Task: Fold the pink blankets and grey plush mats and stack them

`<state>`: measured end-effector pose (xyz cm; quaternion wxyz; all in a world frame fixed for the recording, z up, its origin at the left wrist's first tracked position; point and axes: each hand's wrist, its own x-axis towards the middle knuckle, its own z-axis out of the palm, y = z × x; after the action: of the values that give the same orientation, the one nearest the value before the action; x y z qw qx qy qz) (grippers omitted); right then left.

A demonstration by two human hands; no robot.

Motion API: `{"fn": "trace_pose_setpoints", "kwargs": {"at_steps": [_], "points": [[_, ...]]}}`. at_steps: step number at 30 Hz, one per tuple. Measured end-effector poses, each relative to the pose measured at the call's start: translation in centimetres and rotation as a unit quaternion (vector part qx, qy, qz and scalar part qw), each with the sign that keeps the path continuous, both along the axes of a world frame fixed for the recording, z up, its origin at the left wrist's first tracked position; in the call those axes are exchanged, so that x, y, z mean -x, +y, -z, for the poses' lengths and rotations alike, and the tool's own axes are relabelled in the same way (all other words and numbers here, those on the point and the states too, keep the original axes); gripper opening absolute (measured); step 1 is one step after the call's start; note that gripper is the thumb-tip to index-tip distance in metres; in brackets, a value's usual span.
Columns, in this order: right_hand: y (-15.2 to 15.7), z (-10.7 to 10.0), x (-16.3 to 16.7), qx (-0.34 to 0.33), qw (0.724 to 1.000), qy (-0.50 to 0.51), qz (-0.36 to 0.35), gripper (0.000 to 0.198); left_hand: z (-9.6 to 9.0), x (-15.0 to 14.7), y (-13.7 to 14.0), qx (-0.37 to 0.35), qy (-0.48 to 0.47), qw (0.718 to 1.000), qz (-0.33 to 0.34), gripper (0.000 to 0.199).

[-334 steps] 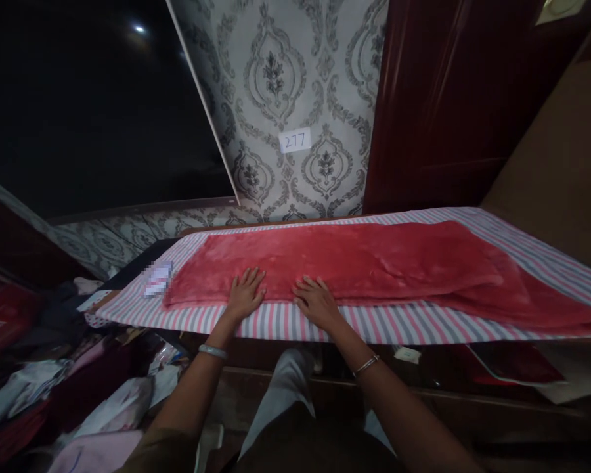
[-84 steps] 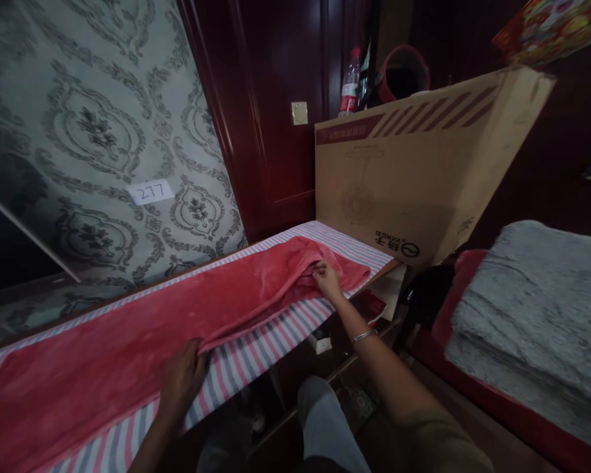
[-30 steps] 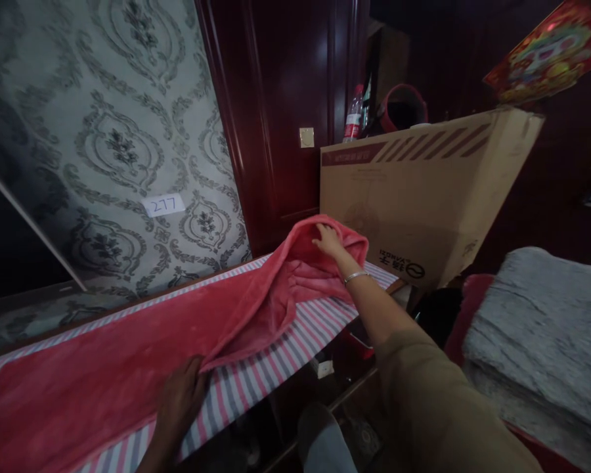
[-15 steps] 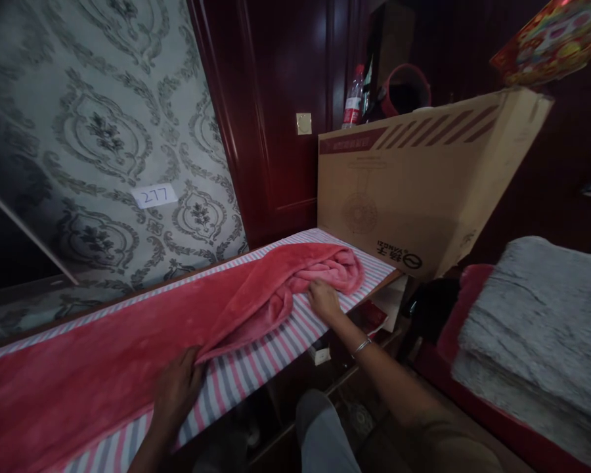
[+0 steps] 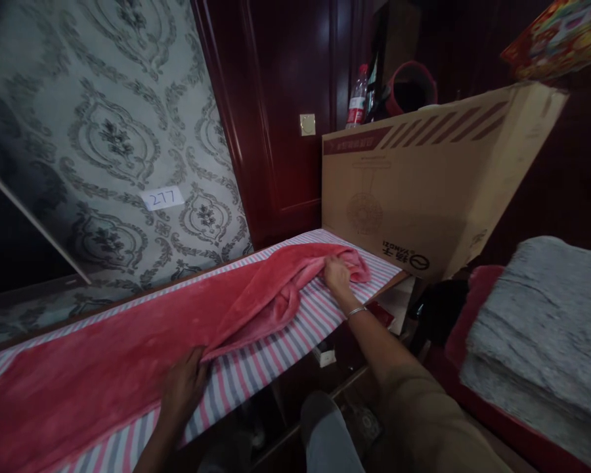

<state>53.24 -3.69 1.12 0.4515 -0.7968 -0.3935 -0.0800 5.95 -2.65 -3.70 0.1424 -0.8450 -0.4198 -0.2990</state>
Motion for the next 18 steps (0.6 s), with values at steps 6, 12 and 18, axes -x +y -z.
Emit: {"fn": "trace_pose_setpoints", "kwargs": {"at_steps": [6,12,18], "points": [[-1.4,-3.5,-8.5,-0.155,0.96,0.137,0.189,0.043,-0.2,0.0,0.1,0.012,0.005,1.0,-0.012,0.03],[-2.5,-2.5,-9.8,-0.181,0.95,0.193,0.166,0.044,-0.5,-0.3,0.0,0.037,-0.002,0.999,-0.013,0.031],[-4.4,0.6,-6.9,-0.137,0.957,0.216,0.14,0.047,-0.5,-0.3,-0.1,0.038,-0.004,0.999,-0.015,0.032]]}}
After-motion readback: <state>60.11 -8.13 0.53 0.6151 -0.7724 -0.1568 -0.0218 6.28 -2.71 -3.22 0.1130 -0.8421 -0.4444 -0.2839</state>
